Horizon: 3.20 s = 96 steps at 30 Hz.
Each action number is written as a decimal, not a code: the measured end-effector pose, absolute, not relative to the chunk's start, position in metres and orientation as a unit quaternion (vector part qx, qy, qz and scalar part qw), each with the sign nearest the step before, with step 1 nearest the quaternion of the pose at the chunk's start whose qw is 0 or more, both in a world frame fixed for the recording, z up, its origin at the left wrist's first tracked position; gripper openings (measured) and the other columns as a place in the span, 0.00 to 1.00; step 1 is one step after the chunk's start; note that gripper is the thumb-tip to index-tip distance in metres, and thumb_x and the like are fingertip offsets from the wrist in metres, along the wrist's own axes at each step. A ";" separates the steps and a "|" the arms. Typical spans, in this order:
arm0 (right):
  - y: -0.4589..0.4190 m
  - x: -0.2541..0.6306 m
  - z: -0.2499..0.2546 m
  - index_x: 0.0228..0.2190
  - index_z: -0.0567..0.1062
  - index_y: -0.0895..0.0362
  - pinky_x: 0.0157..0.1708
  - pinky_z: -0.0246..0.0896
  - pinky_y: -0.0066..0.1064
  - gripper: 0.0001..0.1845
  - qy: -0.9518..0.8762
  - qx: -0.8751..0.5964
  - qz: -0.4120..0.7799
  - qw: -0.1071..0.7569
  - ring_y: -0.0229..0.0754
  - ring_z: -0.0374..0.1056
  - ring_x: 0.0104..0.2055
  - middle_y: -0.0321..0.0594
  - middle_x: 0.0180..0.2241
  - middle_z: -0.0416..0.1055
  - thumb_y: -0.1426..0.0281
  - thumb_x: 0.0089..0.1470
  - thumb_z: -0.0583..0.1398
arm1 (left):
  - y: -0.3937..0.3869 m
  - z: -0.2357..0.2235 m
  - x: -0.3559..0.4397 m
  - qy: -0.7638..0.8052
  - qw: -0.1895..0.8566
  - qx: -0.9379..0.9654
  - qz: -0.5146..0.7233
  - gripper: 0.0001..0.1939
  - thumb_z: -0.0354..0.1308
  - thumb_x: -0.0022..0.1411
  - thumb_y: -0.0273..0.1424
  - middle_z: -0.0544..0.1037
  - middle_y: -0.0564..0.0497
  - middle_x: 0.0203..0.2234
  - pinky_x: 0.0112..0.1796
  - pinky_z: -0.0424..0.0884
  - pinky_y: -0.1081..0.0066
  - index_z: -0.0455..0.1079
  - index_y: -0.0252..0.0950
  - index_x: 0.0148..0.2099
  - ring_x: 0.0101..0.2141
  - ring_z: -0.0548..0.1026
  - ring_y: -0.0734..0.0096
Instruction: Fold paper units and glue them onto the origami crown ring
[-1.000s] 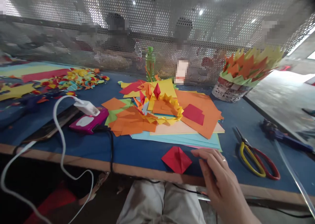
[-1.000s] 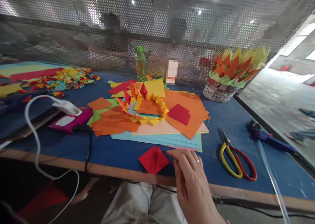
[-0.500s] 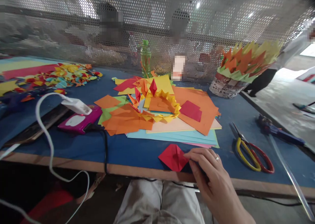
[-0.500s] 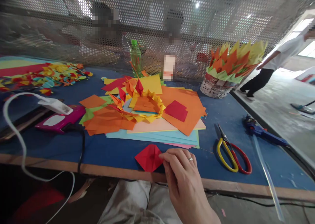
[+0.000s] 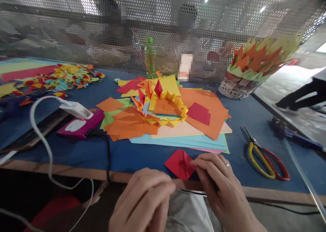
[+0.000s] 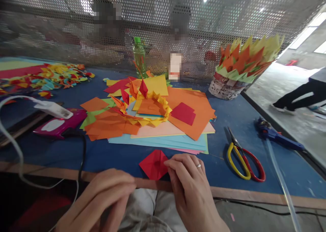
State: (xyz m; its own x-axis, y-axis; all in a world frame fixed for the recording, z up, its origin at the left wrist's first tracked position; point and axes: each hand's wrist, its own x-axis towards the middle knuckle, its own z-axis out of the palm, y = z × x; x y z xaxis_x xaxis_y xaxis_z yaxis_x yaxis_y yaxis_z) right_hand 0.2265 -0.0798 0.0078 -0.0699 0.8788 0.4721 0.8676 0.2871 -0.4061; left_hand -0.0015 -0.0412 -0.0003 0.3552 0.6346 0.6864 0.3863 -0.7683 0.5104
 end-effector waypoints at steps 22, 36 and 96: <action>-0.078 0.231 -0.001 0.54 0.70 0.52 0.47 0.62 0.36 0.17 -0.739 -0.598 -0.019 0.310 0.43 0.66 0.49 0.41 0.47 0.72 0.73 0.64 0.60 | -0.010 -0.002 0.014 0.280 0.209 0.851 0.391 0.09 0.56 0.69 0.19 0.79 0.48 0.43 0.48 0.74 0.70 0.74 0.36 0.46 0.45 0.76 0.68; -0.081 0.231 0.000 0.55 0.72 0.52 0.49 0.62 0.39 0.25 -0.786 -0.563 -0.066 0.247 0.48 0.68 0.54 0.42 0.51 0.75 0.58 0.59 0.66 | -0.012 -0.002 0.011 0.282 0.171 0.873 0.359 0.14 0.61 0.69 0.30 0.78 0.43 0.49 0.49 0.78 0.68 0.72 0.34 0.55 0.49 0.77 0.63; -0.059 0.241 0.010 0.39 0.72 0.51 0.46 0.65 0.27 0.08 -0.730 -0.549 -0.004 0.407 0.37 0.72 0.46 0.34 0.41 0.78 0.76 0.63 0.58 | 0.010 0.022 0.029 0.283 0.317 0.800 0.422 0.12 0.53 0.67 0.16 0.80 0.54 0.37 0.45 0.70 0.73 0.72 0.38 0.39 0.41 0.77 0.73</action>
